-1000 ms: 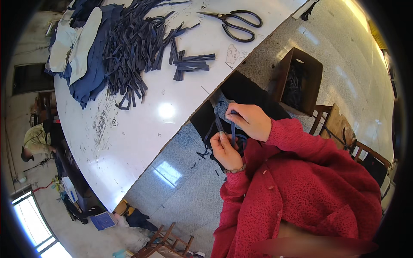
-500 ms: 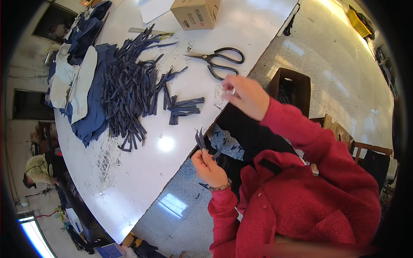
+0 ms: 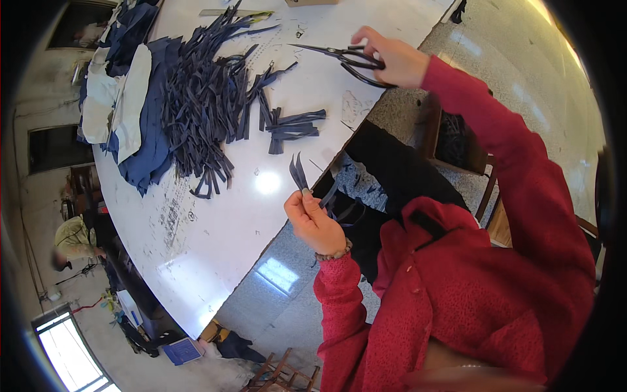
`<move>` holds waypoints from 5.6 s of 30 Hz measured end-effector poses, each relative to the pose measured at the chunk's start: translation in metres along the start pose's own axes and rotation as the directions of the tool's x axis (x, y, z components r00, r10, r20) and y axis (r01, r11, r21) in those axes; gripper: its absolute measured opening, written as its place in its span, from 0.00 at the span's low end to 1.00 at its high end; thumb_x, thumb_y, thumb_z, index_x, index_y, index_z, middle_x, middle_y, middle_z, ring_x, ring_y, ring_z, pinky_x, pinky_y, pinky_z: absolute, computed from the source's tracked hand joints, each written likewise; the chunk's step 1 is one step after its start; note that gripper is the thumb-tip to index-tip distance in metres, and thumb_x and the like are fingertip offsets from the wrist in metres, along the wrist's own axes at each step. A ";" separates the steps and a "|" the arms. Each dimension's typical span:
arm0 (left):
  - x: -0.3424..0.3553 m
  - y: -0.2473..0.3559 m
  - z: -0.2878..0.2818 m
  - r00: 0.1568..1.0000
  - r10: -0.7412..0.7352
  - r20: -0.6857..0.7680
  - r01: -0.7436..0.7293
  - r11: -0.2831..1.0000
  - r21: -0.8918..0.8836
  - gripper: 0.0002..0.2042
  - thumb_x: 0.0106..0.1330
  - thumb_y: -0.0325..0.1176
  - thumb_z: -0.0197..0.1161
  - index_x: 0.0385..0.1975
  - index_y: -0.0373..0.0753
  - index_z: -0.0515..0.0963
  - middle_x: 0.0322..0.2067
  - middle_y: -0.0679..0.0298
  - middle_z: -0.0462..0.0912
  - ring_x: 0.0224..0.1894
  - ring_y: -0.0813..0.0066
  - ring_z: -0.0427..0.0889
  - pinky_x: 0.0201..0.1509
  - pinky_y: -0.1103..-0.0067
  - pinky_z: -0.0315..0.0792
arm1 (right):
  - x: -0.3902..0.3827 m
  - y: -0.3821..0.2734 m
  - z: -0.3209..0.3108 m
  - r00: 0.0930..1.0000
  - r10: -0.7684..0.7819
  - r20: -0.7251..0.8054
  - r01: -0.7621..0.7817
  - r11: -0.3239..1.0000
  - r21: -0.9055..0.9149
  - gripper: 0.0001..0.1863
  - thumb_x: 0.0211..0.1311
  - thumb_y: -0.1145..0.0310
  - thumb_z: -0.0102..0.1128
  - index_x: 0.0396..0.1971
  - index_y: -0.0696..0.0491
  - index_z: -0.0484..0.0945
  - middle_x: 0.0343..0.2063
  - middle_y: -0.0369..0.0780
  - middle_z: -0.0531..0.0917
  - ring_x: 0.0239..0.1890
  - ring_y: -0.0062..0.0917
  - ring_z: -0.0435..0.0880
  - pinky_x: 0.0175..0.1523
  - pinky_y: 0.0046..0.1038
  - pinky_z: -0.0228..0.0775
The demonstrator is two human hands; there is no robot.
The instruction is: Cutting blue denim fabric into strips and organizing them using scissors.
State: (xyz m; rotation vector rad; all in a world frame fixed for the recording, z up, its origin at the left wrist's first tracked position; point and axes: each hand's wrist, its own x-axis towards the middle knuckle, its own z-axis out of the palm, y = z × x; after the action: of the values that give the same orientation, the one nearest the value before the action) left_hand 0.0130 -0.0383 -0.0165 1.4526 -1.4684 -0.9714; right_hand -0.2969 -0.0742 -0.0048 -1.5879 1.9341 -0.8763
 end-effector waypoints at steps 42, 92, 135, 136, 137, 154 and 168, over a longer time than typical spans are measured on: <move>-0.016 -0.011 0.007 0.908 0.397 -0.133 -0.356 0.899 0.257 0.07 0.71 0.32 0.53 0.38 0.34 0.72 0.22 0.65 0.75 0.21 0.85 0.72 0.21 0.89 0.65 | -0.187 -0.082 0.066 0.850 0.080 0.520 -0.408 0.725 0.555 0.23 0.60 0.57 0.64 0.45 0.58 0.67 0.20 0.42 0.77 0.23 0.26 0.78 0.31 0.27 0.67; -0.026 -0.003 -0.010 0.989 -0.149 0.019 0.148 0.942 -0.301 0.05 0.72 0.31 0.51 0.38 0.36 0.71 0.23 0.70 0.72 0.21 0.89 0.66 0.25 0.91 0.62 | -0.098 -0.090 0.112 0.868 -0.443 0.224 0.296 0.824 0.484 0.08 0.60 0.72 0.58 0.38 0.54 0.72 0.31 0.38 0.76 0.35 0.29 0.78 0.41 0.29 0.70; -0.040 -0.014 0.005 0.990 0.041 0.138 0.053 0.789 -0.613 0.07 0.72 0.28 0.48 0.42 0.32 0.70 0.40 0.59 0.77 0.44 0.77 0.73 0.49 0.80 0.69 | -0.085 -0.116 0.044 0.863 -0.400 0.310 0.255 0.873 0.415 0.04 0.58 0.73 0.60 0.31 0.54 0.75 0.34 0.38 0.75 0.40 0.25 0.76 0.40 0.27 0.71; -0.038 -0.014 0.008 0.990 0.039 0.135 0.053 0.787 -0.615 0.07 0.72 0.28 0.48 0.42 0.32 0.70 0.40 0.59 0.77 0.44 0.77 0.73 0.49 0.80 0.69 | -0.086 -0.119 0.044 0.861 -0.400 0.314 0.256 0.874 0.413 0.04 0.58 0.73 0.60 0.31 0.54 0.75 0.34 0.38 0.75 0.40 0.25 0.76 0.40 0.27 0.71; -0.036 -0.014 0.011 0.994 0.036 0.106 0.040 0.770 -0.637 0.07 0.72 0.30 0.48 0.42 0.33 0.69 0.38 0.59 0.78 0.40 0.77 0.74 0.45 0.81 0.70 | -0.087 -0.123 0.044 0.833 -0.433 0.344 0.289 0.871 0.397 0.04 0.56 0.73 0.60 0.31 0.54 0.75 0.33 0.38 0.74 0.39 0.29 0.76 0.42 0.29 0.70; -0.057 -0.011 0.001 0.970 0.237 -0.047 -0.240 0.970 -0.049 0.05 0.70 0.29 0.53 0.37 0.33 0.71 0.24 0.66 0.73 0.19 0.86 0.69 0.23 0.87 0.64 | -0.132 -0.115 0.096 0.843 0.112 0.526 -0.501 0.518 0.693 0.12 0.64 0.63 0.59 0.35 0.56 0.70 0.24 0.35 0.77 0.22 0.13 0.72 0.21 0.16 0.63; -0.065 -0.021 -0.005 0.974 0.218 0.058 -0.209 0.969 -0.132 0.05 0.69 0.25 0.52 0.39 0.31 0.72 0.29 0.57 0.81 0.28 0.75 0.81 0.35 0.82 0.74 | -0.128 -0.107 0.090 0.949 -0.042 0.312 -0.283 0.323 0.903 0.04 0.64 0.75 0.55 0.34 0.58 0.70 0.31 0.37 0.78 0.31 0.17 0.77 0.38 0.20 0.71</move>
State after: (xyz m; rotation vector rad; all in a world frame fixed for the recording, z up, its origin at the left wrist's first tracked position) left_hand 0.0238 0.0263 -0.0370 1.1543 -1.5510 -0.9711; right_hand -0.1349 0.0224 0.0099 -0.7198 0.8876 -1.2820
